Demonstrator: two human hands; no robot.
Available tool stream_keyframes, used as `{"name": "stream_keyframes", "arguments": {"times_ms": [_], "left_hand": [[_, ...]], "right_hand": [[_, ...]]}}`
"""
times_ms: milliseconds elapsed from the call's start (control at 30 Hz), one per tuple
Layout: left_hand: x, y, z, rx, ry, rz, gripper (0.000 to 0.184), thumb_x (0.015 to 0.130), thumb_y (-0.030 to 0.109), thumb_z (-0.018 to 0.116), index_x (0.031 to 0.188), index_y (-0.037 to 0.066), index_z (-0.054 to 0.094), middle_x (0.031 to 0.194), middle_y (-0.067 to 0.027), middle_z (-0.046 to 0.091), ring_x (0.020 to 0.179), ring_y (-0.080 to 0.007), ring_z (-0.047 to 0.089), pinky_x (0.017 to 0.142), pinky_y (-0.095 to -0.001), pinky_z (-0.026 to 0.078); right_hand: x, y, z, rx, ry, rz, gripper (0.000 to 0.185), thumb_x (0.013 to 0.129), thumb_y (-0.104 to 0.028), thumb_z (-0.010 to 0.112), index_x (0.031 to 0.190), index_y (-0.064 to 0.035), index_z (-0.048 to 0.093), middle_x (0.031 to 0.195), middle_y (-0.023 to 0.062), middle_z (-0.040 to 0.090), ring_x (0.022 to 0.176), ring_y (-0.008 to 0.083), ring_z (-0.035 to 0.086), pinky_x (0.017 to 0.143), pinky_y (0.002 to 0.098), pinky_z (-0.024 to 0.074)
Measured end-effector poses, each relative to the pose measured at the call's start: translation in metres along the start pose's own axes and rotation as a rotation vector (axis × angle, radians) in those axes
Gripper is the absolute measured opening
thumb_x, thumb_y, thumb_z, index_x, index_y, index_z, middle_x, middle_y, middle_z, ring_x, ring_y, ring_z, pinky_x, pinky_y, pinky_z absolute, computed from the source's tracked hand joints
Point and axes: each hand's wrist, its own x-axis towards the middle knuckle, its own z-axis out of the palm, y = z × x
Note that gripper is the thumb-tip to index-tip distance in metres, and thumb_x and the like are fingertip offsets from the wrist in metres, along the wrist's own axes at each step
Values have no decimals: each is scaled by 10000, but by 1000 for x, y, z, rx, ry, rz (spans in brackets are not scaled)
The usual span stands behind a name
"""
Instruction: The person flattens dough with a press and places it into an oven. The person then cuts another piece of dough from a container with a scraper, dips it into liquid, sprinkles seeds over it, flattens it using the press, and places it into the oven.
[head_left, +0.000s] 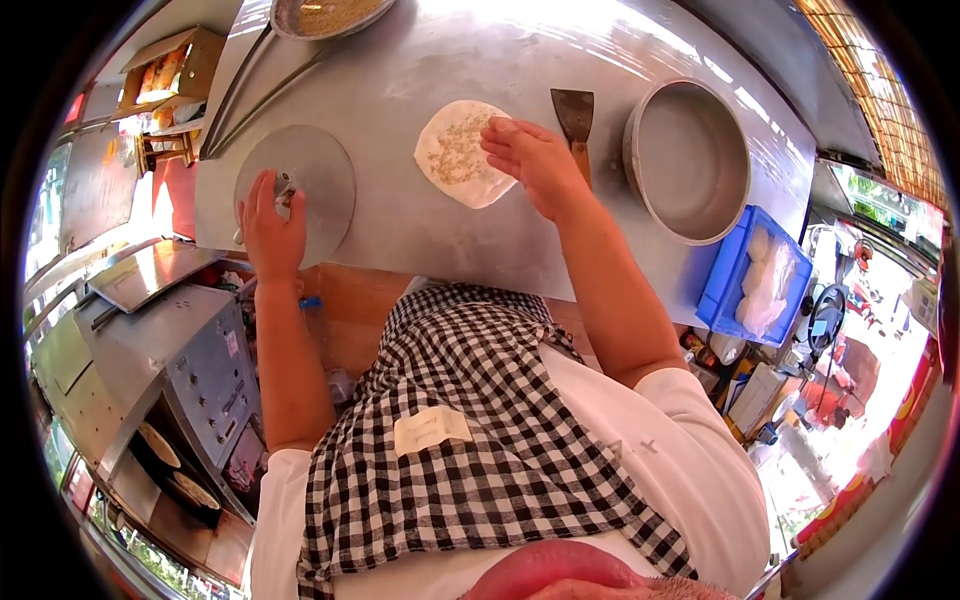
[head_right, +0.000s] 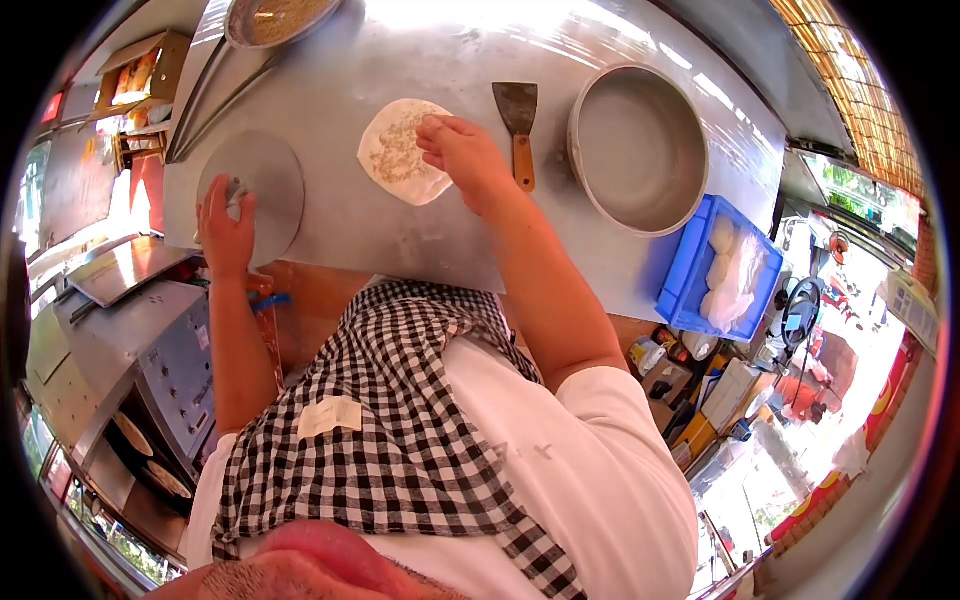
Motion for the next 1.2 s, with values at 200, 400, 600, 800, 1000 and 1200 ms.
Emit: {"name": "stream_keyframes", "arguments": {"times_ms": [200, 400, 600, 800, 1000, 1200], "left_hand": [[16, -23, -3, 51, -146, -92, 370, 955, 253, 725, 1273, 65, 696, 1183, -126, 720, 1127, -363, 664, 968, -470, 521], [20, -14, 1, -123, -39, -77, 289, 930, 204, 764, 1170, 48, 727, 1070, -126, 717, 1014, -355, 678, 880, -443, 536], [39, 66, -19, -284, -50, 12, 294, 905, 163, 781, 1169, 45, 727, 1032, -106, 718, 985, -340, 672, 879, -421, 539], [44, 150, 12, -343, -119, 266, 299, 886, 149, 772, 1172, 64, 743, 1056, -92, 728, 1039, -327, 676, 907, -435, 549], [45, 214, 45, -333, -247, 508, 269, 892, 133, 759, 1147, 50, 748, 1061, -100, 716, 1022, -331, 672, 892, -439, 552], [43, 232, 71, -250, -392, 518, 289, 875, 156, 761, 1164, 139, 754, 1066, -61, 714, 1085, -307, 666, 913, -443, 556]], "right_hand": [[25, 11, -26, -369, 136, -211, 534, 1078, -328, 626, 1497, -4, 556, 1427, 120, 631, 1302, 215, 603, 1070, 357, 512], [12, 17, -87, -825, 191, -239, 609, 1048, -380, 600, 1515, 6, 535, 1542, 223, 556, 1444, 348, 516, 1190, 414, 401], [28, 48, -114, -1201, 301, -387, 726, 1041, -378, 582, 1572, 79, 391, 1668, 268, 350, 1584, 411, 267, 1299, 436, 229], [38, 34, -108, -1040, 401, -509, 731, 1040, -351, 586, 1580, 89, 365, 1671, 281, 335, 1582, 400, 279, 1299, 426, 237], [18, 39, -104, -874, 436, -530, 639, 1042, -314, 605, 1548, 46, 454, 1610, 255, 453, 1520, 374, 403, 1258, 421, 312], [-7, 52, -103, -842, 427, -510, 598, 1043, -285, 603, 1528, 41, 476, 1581, 252, 484, 1487, 384, 444, 1224, 427, 364]]}}
